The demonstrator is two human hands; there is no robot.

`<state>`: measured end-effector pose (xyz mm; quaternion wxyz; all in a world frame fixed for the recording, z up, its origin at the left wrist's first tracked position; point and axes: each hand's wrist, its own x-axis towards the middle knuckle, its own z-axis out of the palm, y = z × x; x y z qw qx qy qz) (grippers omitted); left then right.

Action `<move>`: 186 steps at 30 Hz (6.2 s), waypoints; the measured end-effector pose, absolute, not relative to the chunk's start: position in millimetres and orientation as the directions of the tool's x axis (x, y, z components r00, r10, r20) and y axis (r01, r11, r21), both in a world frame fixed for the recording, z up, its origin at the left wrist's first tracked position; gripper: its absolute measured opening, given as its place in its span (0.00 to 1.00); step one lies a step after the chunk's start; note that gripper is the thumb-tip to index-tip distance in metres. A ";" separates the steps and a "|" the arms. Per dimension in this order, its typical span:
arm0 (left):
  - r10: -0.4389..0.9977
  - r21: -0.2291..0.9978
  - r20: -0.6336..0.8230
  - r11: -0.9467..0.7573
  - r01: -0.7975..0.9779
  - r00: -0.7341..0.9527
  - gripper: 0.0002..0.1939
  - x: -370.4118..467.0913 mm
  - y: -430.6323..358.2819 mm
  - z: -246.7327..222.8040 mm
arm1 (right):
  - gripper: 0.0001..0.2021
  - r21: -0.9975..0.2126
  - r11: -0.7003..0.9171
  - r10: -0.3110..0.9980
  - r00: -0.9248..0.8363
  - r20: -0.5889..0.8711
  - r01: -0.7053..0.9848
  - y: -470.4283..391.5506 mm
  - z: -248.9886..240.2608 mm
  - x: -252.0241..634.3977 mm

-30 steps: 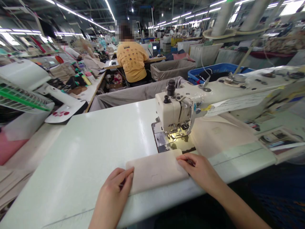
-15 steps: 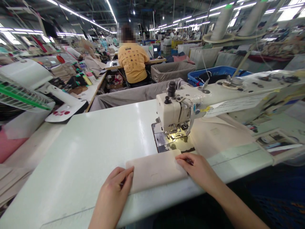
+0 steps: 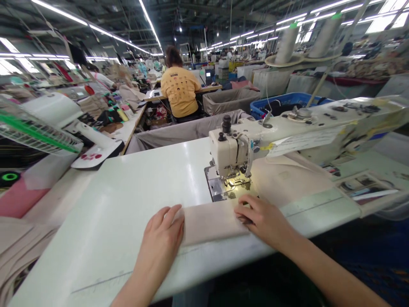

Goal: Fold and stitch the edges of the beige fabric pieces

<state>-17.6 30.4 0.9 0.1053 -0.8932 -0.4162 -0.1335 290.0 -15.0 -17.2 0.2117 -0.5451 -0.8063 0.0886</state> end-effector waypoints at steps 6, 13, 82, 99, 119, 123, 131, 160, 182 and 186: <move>0.850 -0.106 -0.062 -0.527 0.843 0.523 0.15 24.6 88.2 33.3 | 0.03 -0.324 0.368 0.907 -0.261 0.329 0.871 -15.2 -24.7 282.9; 0.726 -0.021 -0.043 -0.687 0.726 0.686 0.22 83.9 136.8 18.3 | 0.06 -0.339 0.277 0.946 -0.192 0.262 0.899 -22.7 -24.2 266.8; 0.472 0.208 0.280 -0.880 0.427 0.836 0.16 83.5 107.3 -5.7 | 0.13 -0.307 0.237 0.957 -0.166 0.239 0.922 15.8 -27.1 273.3; 0.570 0.134 0.116 -0.820 0.556 0.813 0.09 98.6 29.6 8.1 | 0.09 -0.510 0.317 0.940 -0.194 0.281 0.799 -12.4 -19.3 279.0; 0.509 0.037 0.148 -0.860 0.510 0.848 0.12 93.0 67.6 3.2 | 0.10 -0.331 0.260 0.963 -0.218 0.159 0.907 9.8 -12.9 275.1; 0.499 0.056 0.162 -0.866 0.497 0.851 0.14 93.7 87.9 5.4 | 0.09 -0.283 0.239 0.965 -0.194 0.178 0.929 25.5 -8.7 273.8; 0.451 0.101 0.227 -0.892 0.440 0.863 0.15 89.6 110.4 5.9 | 0.09 -0.340 0.243 0.960 -0.176 0.216 0.909 20.6 -14.9 276.8; 0.593 0.130 0.265 -0.804 0.581 0.761 0.19 83.2 104.9 -12.3 | 0.12 -0.412 0.242 0.959 -0.151 0.240 0.878 5.1 -27.2 272.6; 0.560 0.235 0.132 -0.819 0.523 0.818 0.16 52.6 86.1 15.0 | 0.12 -0.591 0.231 0.897 0.066 0.437 0.773 0.1 -39.1 288.1; 0.807 -0.034 0.031 -0.589 0.807 0.590 0.12 52.5 79.4 14.9 | 0.16 -0.652 0.264 0.882 0.096 0.462 0.711 -7.3 -37.1 289.7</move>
